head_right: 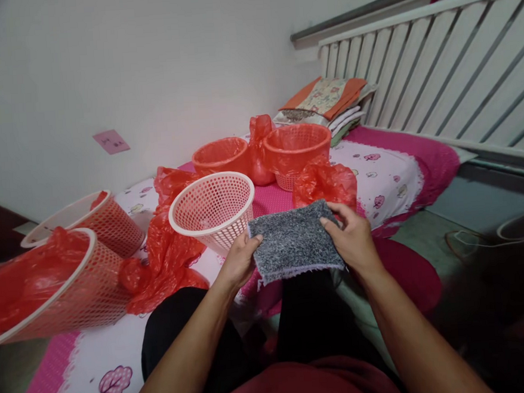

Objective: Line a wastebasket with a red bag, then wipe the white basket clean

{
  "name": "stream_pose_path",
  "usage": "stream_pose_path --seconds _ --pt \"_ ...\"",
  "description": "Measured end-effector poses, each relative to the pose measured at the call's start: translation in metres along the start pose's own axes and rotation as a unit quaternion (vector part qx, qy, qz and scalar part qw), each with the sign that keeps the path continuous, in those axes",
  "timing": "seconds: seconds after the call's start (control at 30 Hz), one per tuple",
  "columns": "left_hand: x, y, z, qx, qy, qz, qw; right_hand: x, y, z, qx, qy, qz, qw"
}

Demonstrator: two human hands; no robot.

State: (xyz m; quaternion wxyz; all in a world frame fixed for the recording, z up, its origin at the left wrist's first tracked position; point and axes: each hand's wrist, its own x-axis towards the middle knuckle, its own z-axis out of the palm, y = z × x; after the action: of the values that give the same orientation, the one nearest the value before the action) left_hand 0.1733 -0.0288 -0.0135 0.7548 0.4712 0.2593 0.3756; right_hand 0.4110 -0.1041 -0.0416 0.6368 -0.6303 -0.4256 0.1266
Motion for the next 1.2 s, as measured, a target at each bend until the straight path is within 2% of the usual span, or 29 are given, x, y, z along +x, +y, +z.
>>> stream_pose_path --seconds 0.1,0.17,0.23,0.33,0.4,0.47,0.53,0.63,0.7,0.83,0.9,0.97,1.03,1.1,1.2 --pt "-0.004 0.003 -0.001 -0.016 -0.001 -0.014 1.000 -0.008 -0.003 0.005 -0.069 -0.060 -0.035 0.995" --pt "-0.006 0.005 -0.004 -0.028 0.000 -0.022 0.999 -0.018 -0.016 0.011 -0.062 -0.089 -0.053 0.993" --pt "-0.007 0.007 -0.006 -0.030 -0.005 -0.027 0.999 -0.027 -0.032 0.017 -0.028 -0.116 -0.043 0.992" --pt "-0.009 0.010 -0.005 0.022 -0.020 -0.001 1.000 -0.036 -0.051 0.027 0.061 -0.207 0.058 0.975" --pt "-0.013 0.011 0.000 0.103 -0.041 0.032 0.993 -0.040 -0.054 0.036 0.142 -0.294 0.157 0.932" --pt "-0.019 0.011 0.005 0.213 -0.076 0.051 0.973 -0.045 -0.050 0.046 0.218 -0.343 0.231 0.884" --pt "-0.024 0.010 0.010 0.328 -0.103 0.068 0.937 -0.051 -0.044 0.054 0.264 -0.332 0.260 0.867" --pt "-0.030 0.009 0.011 0.420 -0.132 0.093 0.893 -0.061 -0.037 0.063 0.281 -0.279 0.270 0.878" --pt "-0.030 0.006 0.006 0.401 -0.149 0.089 0.899 -0.065 -0.036 0.067 0.281 -0.261 0.280 0.880" --pt "-0.029 0.001 -0.007 0.278 -0.157 0.039 0.947 -0.067 -0.041 0.071 0.295 -0.250 0.295 0.874" --pt "-0.030 0.005 -0.014 0.234 -0.147 0.014 0.961 -0.065 -0.043 0.072 0.302 -0.247 0.308 0.868" --pt "-0.034 0.021 -0.021 0.215 -0.126 0.009 0.968 -0.062 -0.042 0.071 0.312 -0.229 0.326 0.863" --pt "-0.039 0.049 -0.030 0.210 -0.073 0.052 0.974 -0.057 -0.038 0.068 0.319 -0.192 0.343 0.863" --pt "-0.043 0.089 -0.042 0.218 0.052 0.163 0.961 -0.051 -0.030 0.065 0.314 -0.156 0.355 0.866" --pt "-0.040 0.149 -0.068 0.198 0.258 0.314 0.892 -0.041 -0.017 0.063 0.306 -0.122 0.367 0.870"
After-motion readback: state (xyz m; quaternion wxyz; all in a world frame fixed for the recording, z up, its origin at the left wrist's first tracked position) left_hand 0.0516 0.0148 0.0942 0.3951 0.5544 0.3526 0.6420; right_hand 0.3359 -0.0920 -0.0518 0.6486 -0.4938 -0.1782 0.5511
